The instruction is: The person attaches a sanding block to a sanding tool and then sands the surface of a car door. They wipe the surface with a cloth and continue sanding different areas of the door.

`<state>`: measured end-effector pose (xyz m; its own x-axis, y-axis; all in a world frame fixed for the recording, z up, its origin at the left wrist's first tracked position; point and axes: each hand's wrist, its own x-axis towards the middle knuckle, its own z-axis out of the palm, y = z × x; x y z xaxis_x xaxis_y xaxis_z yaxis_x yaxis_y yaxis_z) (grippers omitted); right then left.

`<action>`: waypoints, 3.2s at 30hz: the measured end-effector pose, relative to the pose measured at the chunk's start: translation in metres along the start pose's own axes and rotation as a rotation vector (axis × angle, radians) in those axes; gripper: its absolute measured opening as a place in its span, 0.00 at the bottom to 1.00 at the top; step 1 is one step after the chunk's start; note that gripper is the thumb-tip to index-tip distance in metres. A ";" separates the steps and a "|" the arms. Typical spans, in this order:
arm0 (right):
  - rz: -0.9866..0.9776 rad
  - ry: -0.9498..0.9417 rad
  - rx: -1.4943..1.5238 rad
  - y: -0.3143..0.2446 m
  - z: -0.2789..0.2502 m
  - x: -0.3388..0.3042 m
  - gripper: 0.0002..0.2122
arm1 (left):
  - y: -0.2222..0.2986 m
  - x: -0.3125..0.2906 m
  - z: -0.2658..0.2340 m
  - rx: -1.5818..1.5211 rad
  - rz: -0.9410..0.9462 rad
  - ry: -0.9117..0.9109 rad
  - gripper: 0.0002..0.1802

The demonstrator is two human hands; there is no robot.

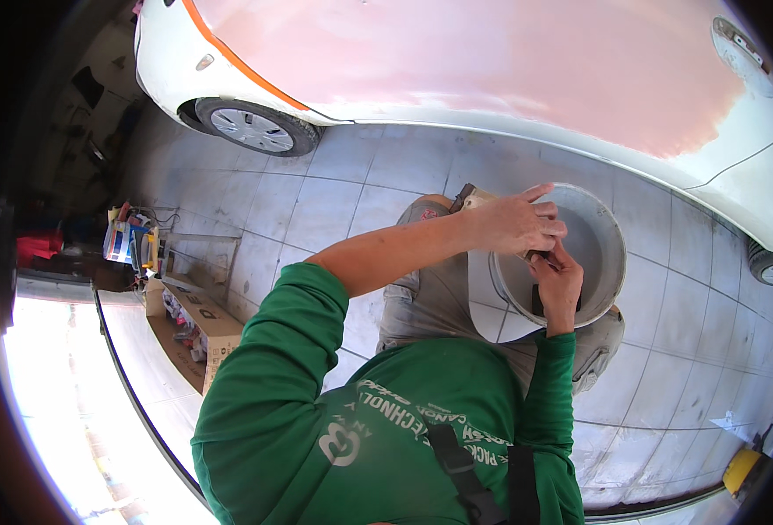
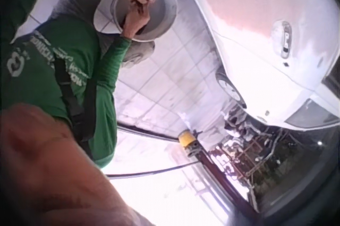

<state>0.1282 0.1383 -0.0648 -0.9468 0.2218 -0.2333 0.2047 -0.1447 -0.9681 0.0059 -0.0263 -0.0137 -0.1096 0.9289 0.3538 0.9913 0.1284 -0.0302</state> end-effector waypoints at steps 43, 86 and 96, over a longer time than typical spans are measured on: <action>-0.400 0.310 -0.193 -0.008 0.023 -0.021 0.28 | 0.011 0.049 -0.064 -0.538 -0.987 -0.562 0.17; -0.443 0.322 0.109 -0.058 -0.006 0.017 0.22 | 0.066 0.012 -0.017 -0.295 -0.622 0.430 0.31; -0.273 0.040 0.732 -0.070 0.001 0.015 0.20 | 0.078 0.027 -0.079 -0.739 -0.787 -0.042 0.32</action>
<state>0.0997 0.1504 0.0001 -0.9274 0.3738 -0.0128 -0.2631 -0.6765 -0.6879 0.0858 -0.0184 0.0673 -0.7234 0.6904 -0.0055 0.4392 0.4663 0.7679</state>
